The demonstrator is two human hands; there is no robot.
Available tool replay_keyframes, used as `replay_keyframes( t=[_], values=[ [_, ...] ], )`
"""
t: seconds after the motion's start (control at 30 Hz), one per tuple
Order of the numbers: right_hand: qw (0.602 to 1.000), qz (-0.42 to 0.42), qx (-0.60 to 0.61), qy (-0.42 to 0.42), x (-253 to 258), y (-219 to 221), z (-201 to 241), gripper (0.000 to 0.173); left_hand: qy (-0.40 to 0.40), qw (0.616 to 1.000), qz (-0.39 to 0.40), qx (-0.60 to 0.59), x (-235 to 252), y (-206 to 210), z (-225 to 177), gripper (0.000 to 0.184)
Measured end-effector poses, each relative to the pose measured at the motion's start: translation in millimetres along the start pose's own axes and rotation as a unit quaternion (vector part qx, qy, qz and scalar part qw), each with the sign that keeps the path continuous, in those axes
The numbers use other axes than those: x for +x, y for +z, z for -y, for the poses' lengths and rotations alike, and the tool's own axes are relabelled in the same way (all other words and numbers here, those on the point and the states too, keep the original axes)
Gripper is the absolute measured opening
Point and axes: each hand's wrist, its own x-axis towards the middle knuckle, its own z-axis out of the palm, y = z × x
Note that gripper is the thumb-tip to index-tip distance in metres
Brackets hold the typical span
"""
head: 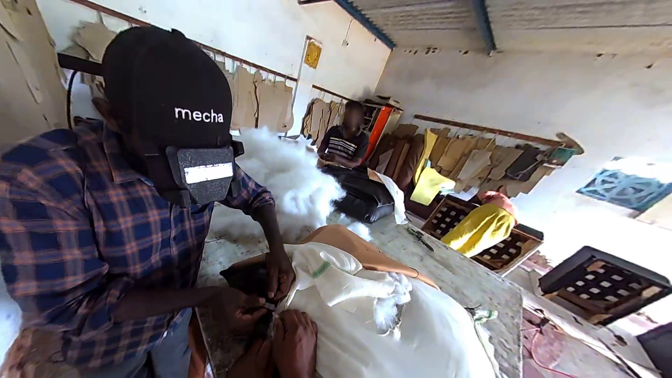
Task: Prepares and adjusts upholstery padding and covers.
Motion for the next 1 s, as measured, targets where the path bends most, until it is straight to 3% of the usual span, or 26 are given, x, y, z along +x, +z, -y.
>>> replay_keyframes(
  t=[0.13,0.27,0.8,1.0],
  values=[
    [1.000,0.009,-0.005,0.009,-1.2,-5.0,4.4,0.016,-0.020,0.999,0.036,-0.015,-2.1,-32.3,-20.7,0.037],
    [1.000,0.003,-0.002,0.006,-2.0,-6.2,5.8,0.015,0.001,1.000,-0.010,-0.007,-3.8,4.5,3.5,0.040],
    [1.000,0.014,0.006,0.009,-3.2,-14.4,13.1,0.014,-0.011,1.000,-0.028,0.004,-6.4,-13.1,-7.8,0.035],
    [0.998,0.051,0.000,0.027,-5.3,-18.6,13.6,0.014,-0.028,0.999,0.037,-0.011,-1.9,-25.5,-9.7,0.034]
  ],
)
